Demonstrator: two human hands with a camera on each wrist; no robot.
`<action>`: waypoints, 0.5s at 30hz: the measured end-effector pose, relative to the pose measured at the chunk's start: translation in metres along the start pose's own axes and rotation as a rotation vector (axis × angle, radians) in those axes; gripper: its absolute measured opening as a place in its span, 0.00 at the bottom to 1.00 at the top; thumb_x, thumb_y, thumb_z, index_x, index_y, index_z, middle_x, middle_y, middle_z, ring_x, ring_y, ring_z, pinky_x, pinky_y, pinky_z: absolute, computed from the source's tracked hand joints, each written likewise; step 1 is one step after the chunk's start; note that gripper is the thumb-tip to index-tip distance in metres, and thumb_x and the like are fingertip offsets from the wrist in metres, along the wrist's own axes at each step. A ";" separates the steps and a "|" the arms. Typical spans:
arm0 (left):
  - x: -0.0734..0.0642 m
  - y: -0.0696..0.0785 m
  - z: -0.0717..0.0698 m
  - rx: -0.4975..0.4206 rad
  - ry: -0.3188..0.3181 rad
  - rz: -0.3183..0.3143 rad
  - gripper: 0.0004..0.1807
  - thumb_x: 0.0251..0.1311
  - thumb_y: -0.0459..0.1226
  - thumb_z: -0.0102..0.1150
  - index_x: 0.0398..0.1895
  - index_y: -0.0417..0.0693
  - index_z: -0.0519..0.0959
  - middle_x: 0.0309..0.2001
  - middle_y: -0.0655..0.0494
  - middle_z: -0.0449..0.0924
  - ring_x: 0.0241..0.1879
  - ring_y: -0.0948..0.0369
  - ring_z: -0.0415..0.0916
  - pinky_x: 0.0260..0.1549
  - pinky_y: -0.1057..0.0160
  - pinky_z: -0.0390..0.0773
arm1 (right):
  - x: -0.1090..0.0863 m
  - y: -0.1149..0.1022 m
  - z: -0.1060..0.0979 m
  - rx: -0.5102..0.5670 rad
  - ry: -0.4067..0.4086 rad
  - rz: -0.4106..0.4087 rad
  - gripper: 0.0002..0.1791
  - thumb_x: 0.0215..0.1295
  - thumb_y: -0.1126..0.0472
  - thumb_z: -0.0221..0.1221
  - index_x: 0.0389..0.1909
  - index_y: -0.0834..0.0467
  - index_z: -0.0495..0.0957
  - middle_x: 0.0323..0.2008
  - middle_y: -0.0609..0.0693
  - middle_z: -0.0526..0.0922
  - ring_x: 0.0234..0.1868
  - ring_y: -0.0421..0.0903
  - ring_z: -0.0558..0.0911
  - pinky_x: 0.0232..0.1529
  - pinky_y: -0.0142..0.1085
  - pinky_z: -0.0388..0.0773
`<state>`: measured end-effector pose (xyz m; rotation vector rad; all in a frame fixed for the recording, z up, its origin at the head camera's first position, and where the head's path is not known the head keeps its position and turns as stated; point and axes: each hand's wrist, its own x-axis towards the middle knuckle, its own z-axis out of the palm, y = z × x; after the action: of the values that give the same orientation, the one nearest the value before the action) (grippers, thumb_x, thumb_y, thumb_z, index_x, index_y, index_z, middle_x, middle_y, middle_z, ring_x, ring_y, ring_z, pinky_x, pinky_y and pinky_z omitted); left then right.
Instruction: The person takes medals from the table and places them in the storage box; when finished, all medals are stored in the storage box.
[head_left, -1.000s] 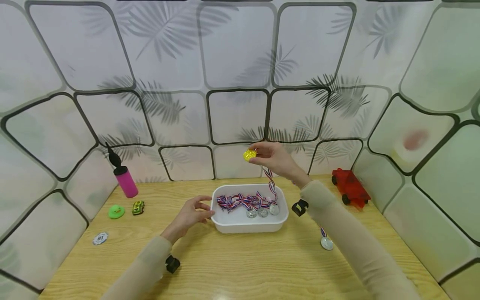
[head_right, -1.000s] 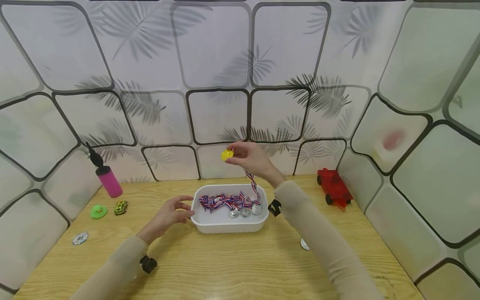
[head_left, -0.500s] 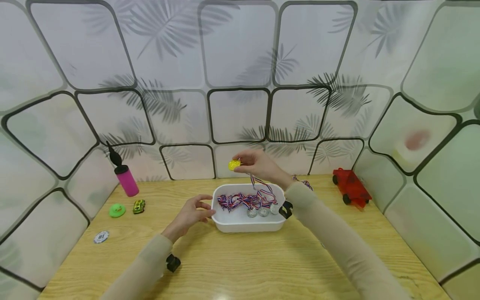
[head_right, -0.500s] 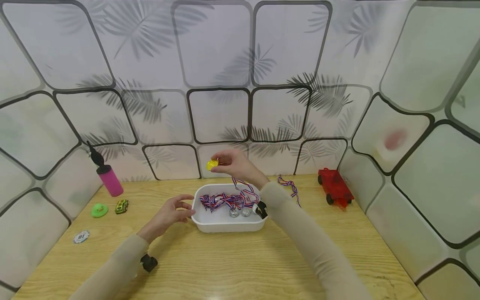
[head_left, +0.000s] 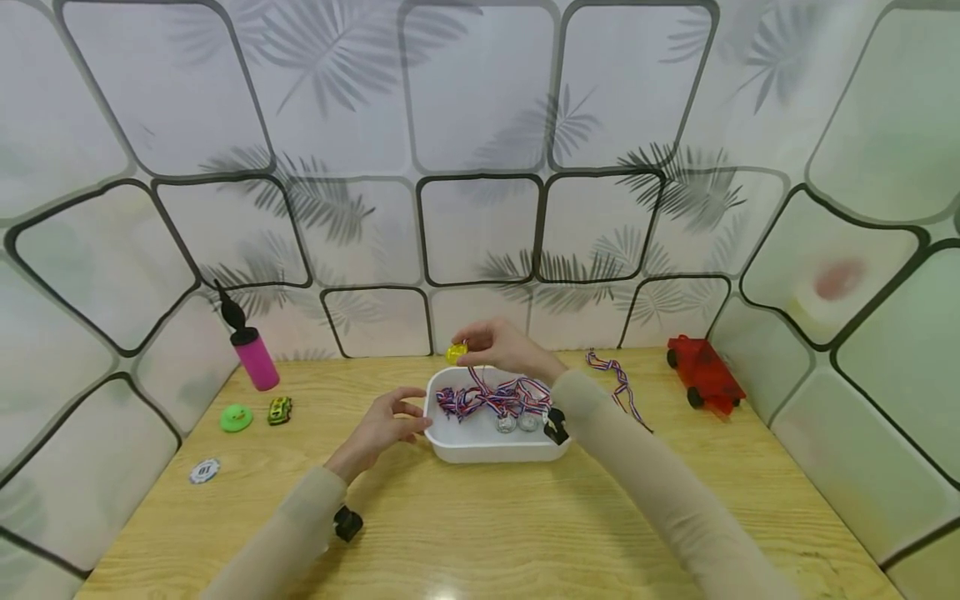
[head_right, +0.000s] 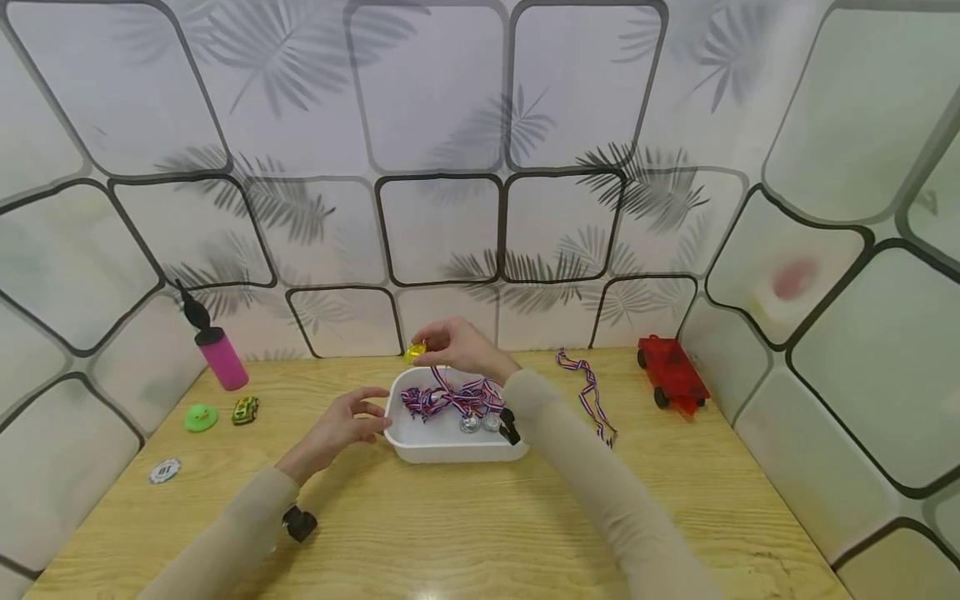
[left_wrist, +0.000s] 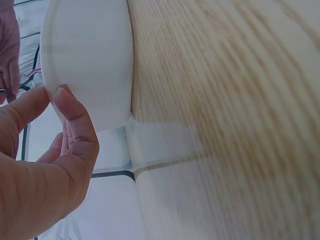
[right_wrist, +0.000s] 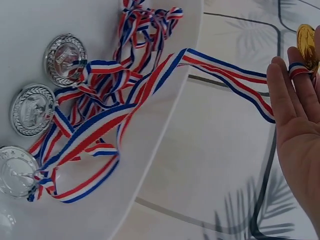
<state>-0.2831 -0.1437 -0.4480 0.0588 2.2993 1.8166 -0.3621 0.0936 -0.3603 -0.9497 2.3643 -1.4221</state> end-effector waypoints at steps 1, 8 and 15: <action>0.000 0.000 0.000 0.001 0.000 0.000 0.30 0.58 0.29 0.66 0.65 0.40 0.70 0.43 0.43 0.79 0.32 0.59 0.80 0.31 0.61 0.83 | 0.001 0.003 0.001 -0.001 -0.003 0.008 0.18 0.60 0.67 0.67 0.51 0.64 0.80 0.46 0.58 0.86 0.49 0.48 0.85 0.52 0.35 0.82; 0.000 0.002 0.000 0.002 0.001 0.000 0.31 0.58 0.29 0.66 0.65 0.40 0.69 0.44 0.43 0.79 0.32 0.58 0.80 0.31 0.59 0.83 | 0.005 0.015 0.006 -0.030 -0.060 0.067 0.19 0.60 0.65 0.67 0.52 0.63 0.80 0.45 0.56 0.87 0.43 0.44 0.85 0.47 0.35 0.83; -0.001 0.002 0.000 0.004 -0.002 -0.003 0.30 0.58 0.30 0.66 0.65 0.41 0.69 0.43 0.43 0.79 0.32 0.59 0.80 0.31 0.60 0.83 | 0.009 0.036 0.019 -0.006 -0.092 0.094 0.18 0.61 0.65 0.67 0.52 0.62 0.81 0.43 0.55 0.87 0.40 0.41 0.85 0.45 0.34 0.83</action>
<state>-0.2827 -0.1436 -0.4457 0.0581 2.3001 1.8097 -0.3747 0.0858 -0.4000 -0.8735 2.3160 -1.3087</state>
